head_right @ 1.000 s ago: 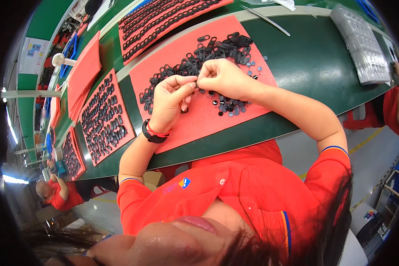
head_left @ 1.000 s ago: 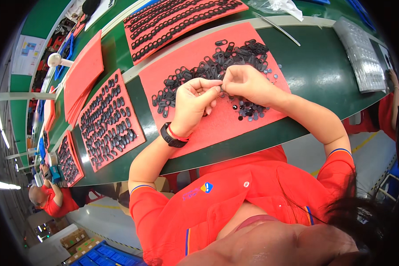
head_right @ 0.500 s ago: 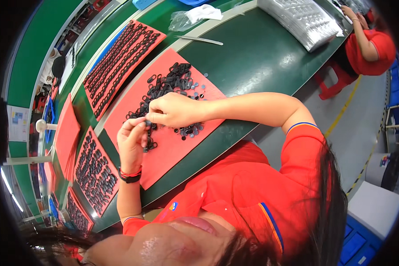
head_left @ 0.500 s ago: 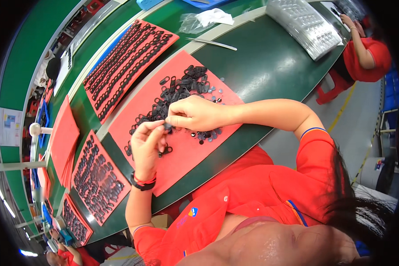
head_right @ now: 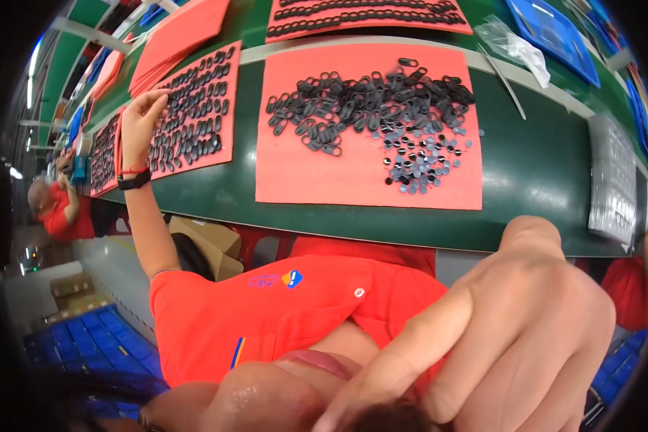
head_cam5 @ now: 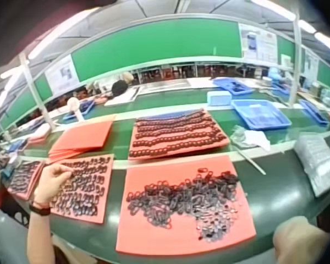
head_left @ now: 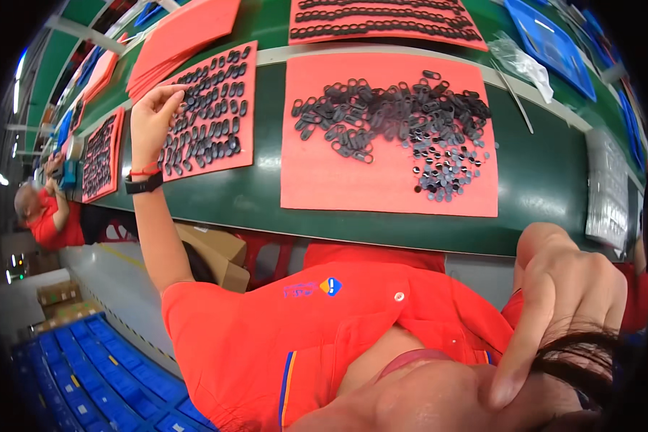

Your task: The person assembles components by inserting small circular pieces into black tags by hand and places the assembled items onto a foam board.

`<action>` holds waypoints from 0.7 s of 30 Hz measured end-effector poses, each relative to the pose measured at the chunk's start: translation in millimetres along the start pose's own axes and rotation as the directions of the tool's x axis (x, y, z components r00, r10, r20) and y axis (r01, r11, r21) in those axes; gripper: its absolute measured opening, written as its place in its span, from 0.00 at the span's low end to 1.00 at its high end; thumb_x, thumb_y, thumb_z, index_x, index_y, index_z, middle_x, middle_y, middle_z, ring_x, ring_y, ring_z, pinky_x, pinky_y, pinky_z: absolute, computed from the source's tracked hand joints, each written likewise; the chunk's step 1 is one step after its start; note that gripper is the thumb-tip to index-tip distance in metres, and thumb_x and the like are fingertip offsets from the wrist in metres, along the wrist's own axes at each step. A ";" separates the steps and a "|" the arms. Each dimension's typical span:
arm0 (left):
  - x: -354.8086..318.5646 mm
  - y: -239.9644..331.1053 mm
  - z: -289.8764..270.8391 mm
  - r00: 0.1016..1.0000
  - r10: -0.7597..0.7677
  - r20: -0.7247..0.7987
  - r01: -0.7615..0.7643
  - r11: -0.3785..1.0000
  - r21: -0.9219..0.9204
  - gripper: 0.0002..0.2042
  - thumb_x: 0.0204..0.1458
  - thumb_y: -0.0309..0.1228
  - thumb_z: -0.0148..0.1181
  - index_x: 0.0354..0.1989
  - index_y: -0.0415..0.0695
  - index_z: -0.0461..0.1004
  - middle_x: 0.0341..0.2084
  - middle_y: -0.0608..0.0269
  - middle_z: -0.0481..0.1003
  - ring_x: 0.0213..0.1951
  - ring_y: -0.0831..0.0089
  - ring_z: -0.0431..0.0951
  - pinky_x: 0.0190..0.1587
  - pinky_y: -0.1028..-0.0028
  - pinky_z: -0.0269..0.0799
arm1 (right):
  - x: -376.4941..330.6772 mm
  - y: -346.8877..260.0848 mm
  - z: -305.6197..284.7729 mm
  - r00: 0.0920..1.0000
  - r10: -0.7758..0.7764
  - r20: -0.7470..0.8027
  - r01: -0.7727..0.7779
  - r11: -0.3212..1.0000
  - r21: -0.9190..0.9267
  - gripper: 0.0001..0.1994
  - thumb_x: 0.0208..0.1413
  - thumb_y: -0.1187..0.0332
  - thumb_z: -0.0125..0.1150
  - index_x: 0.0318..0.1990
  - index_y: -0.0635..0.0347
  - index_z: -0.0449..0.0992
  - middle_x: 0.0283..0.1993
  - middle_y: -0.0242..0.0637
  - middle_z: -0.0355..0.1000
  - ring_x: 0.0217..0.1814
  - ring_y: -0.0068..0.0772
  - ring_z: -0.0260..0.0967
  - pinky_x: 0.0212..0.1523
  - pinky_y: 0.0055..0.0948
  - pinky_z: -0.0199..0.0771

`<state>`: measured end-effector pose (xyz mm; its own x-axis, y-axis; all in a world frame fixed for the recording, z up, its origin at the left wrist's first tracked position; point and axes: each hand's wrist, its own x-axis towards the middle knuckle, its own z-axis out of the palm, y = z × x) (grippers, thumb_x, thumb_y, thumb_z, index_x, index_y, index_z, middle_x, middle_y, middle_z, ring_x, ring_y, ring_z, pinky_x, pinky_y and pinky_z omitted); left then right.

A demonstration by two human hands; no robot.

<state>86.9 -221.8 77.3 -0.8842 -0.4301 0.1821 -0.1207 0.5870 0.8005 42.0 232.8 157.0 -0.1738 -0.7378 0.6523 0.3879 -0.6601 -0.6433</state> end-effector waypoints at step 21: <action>9.1 -77.4 15.0 0.998 -0.013 -0.055 0.023 0.984 0.177 0.09 0.46 0.29 0.60 0.34 0.37 0.76 0.23 0.63 0.76 0.26 0.81 0.75 0.32 0.82 0.69 | 11.8 -9.2 -0.3 0.988 0.153 0.021 -0.155 0.983 0.101 0.07 0.47 0.84 0.51 0.20 0.70 0.73 0.24 0.46 0.72 0.27 0.40 0.72 0.39 0.34 0.78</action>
<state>81.4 -261.0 8.4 -0.8562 -0.4750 0.2031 -0.2187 0.6895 0.6905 36.1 230.1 170.5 -0.0929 -0.8270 0.5545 0.4991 -0.5205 -0.6928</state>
